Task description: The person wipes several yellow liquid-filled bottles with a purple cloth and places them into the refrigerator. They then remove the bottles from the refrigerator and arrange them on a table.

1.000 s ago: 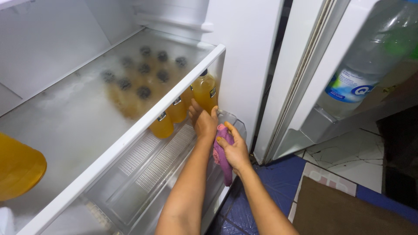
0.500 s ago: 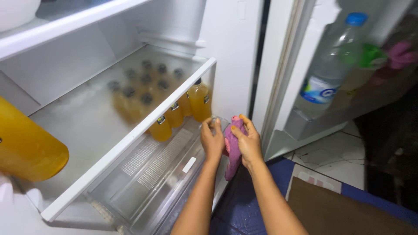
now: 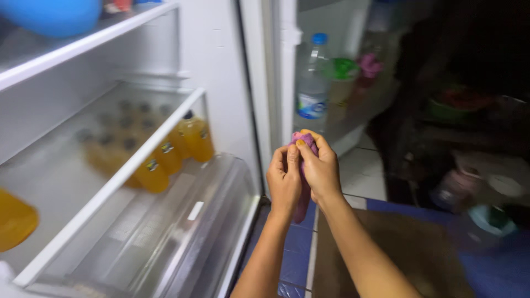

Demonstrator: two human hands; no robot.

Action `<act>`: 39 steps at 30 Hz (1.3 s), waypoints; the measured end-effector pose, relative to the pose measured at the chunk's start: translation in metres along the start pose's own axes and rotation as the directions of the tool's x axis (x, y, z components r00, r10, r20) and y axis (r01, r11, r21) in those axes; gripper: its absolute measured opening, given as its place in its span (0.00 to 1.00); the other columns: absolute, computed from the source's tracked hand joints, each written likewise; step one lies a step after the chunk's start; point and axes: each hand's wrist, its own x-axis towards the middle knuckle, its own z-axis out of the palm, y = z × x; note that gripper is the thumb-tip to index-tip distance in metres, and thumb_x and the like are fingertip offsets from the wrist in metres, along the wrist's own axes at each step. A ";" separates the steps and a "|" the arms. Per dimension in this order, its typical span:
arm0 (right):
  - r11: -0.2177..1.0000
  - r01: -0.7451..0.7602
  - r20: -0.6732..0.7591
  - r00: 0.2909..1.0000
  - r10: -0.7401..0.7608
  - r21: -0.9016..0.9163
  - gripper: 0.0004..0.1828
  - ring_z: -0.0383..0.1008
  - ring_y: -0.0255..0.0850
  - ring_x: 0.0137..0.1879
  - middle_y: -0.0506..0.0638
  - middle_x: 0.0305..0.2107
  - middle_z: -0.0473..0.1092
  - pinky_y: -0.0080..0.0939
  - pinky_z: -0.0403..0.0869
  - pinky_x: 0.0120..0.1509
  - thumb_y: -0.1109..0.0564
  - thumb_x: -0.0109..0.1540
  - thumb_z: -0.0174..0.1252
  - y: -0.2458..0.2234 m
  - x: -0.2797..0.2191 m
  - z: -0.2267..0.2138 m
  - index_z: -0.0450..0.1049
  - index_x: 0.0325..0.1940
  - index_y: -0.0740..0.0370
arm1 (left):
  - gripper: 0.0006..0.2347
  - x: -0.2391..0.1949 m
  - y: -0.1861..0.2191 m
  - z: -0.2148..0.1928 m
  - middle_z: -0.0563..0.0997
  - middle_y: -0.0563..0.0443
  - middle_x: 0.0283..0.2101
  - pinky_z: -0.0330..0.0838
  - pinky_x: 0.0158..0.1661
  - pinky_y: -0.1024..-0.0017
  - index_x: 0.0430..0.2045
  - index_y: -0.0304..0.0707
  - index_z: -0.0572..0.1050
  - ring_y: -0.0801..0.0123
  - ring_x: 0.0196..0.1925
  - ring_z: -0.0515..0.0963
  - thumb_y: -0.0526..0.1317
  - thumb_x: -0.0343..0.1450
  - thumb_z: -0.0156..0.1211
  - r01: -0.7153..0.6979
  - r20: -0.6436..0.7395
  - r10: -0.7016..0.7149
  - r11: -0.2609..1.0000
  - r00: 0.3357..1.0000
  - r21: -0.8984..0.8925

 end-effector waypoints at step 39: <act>0.718 -0.401 -0.649 0.755 -0.092 -0.569 0.21 0.79 0.33 0.51 0.46 0.46 0.80 0.36 0.75 0.55 0.58 0.60 0.64 -0.104 -0.308 -0.489 0.76 0.58 0.59 | 0.05 -0.385 -0.138 0.305 0.79 0.51 0.25 0.69 0.25 0.75 0.33 0.35 0.76 0.74 0.22 0.73 0.38 0.72 0.60 0.872 0.567 -0.780 0.444 0.264 0.205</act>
